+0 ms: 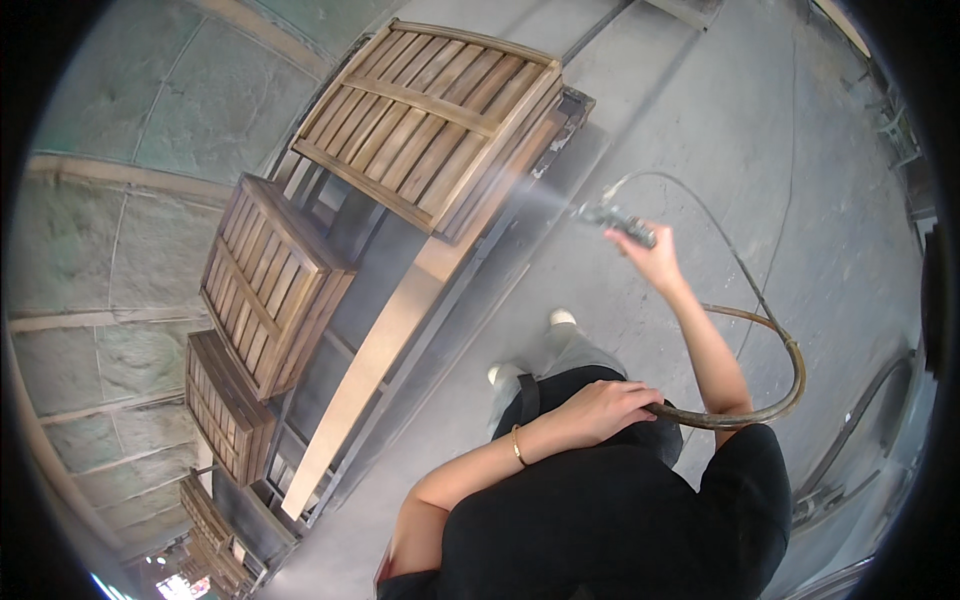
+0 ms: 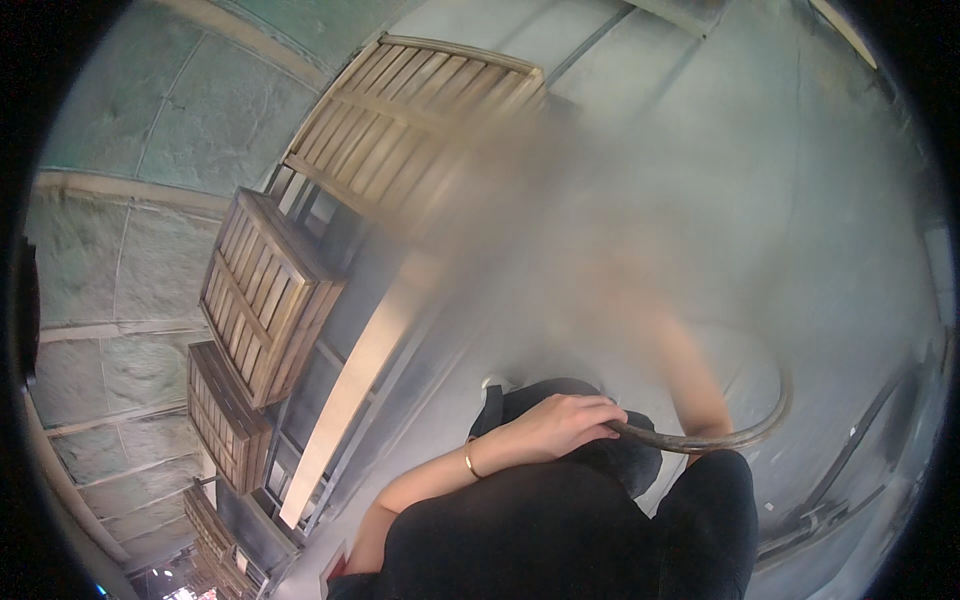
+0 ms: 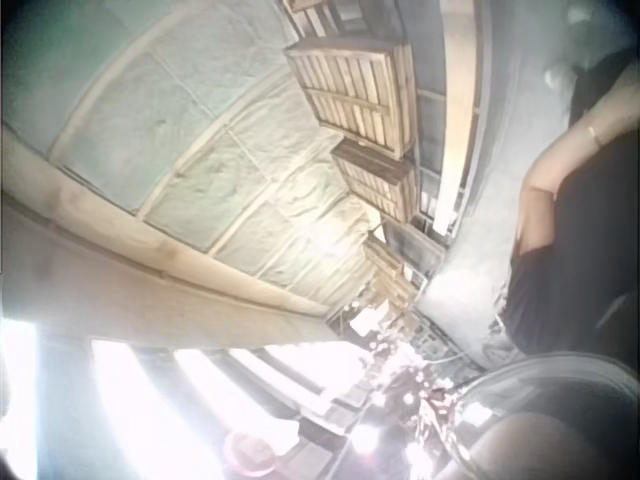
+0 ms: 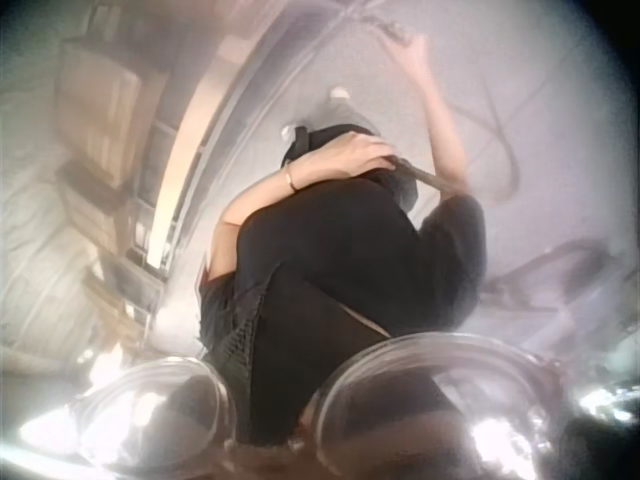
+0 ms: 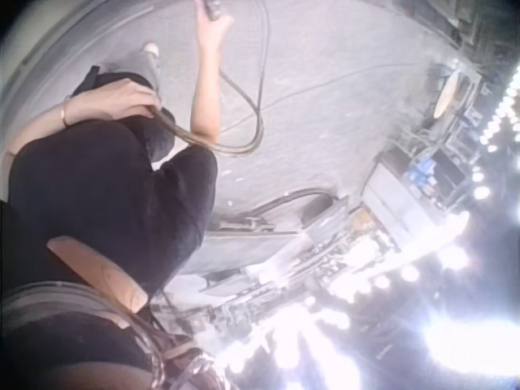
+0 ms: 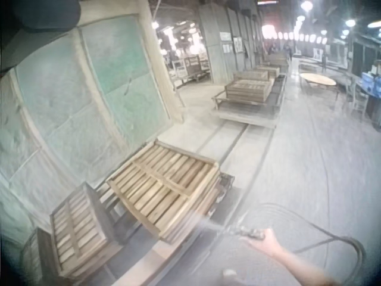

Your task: The person uses a spray gun to apply a finish to wooden slatted panels arranged on a metal rack. They move the spray gun back and forth across the surfaces, then walk to another rack and continue spraying additional panels.

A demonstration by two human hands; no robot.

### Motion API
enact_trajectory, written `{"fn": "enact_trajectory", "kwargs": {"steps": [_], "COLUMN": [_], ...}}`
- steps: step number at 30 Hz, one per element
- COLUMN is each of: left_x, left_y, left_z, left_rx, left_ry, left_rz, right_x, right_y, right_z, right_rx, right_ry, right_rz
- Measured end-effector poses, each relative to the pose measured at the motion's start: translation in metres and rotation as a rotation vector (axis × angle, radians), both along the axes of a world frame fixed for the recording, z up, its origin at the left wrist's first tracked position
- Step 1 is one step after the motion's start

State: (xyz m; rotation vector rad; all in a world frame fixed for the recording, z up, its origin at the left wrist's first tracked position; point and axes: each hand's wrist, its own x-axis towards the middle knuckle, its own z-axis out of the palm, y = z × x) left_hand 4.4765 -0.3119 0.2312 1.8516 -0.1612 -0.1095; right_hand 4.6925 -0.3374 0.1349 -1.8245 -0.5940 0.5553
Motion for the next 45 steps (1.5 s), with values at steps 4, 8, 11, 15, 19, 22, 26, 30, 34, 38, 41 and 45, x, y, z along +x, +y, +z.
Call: {"fn": "enact_trajectory", "kwargs": {"steps": [4,8,11,15,19,22,26,30,34,38,41,45], "left_x": [0.006,0.013,0.02,0.029,0.032,0.027,0.007,-0.02,-0.058,-0.096,-0.119,-0.145], "left_y": [-0.003,-0.006,-0.007,-0.009,-0.008,-0.001,0.019,0.05,0.093,0.13,0.149,0.175], "left_z": [-0.001,-0.002,-0.003,-0.005,-0.007,-0.01,-0.008,0.002,0.017,0.024,0.023,0.017], "left_rx": [0.005,0.012,0.005,-0.049,-0.047,-0.087,-0.13,-0.166,-0.197,-0.288,-0.403,-0.494], "left_ry": [0.053,0.072,0.083,0.066,0.043,0.003,0.021,-0.083,-0.121,-0.217,-0.277,-0.2], "left_rz": [-0.006,0.029,0.049,0.06,0.051,0.067,0.066,0.14,0.113,0.103,0.121,0.085], "right_x": [0.078,0.143,0.183,0.195,0.136,0.082,0.017,-0.025,-0.075,-0.112,-0.105,-0.064], "right_y": [0.005,0.017,0.038,0.069,0.097,0.129,0.17,0.233,0.304,0.362,0.412,0.464], "right_z": [0.017,0.029,0.023,0.038,0.093,0.138,0.184,0.233,0.265,0.265,0.242,0.216], "right_rx": [-0.024,-0.11,-0.151,-0.208,-0.357,-0.396,-0.132,-0.501,-0.579,-0.68,-0.747,-0.731], "right_ry": [-0.308,-0.519,-0.666,-0.758,-0.574,-0.511,-0.282,-0.525,-0.552,-0.478,-0.533,-0.532], "right_rz": [-0.173,-0.282,-0.299,-0.09,0.361,0.519,0.578,0.504,0.579,0.625,0.656,0.694]}}
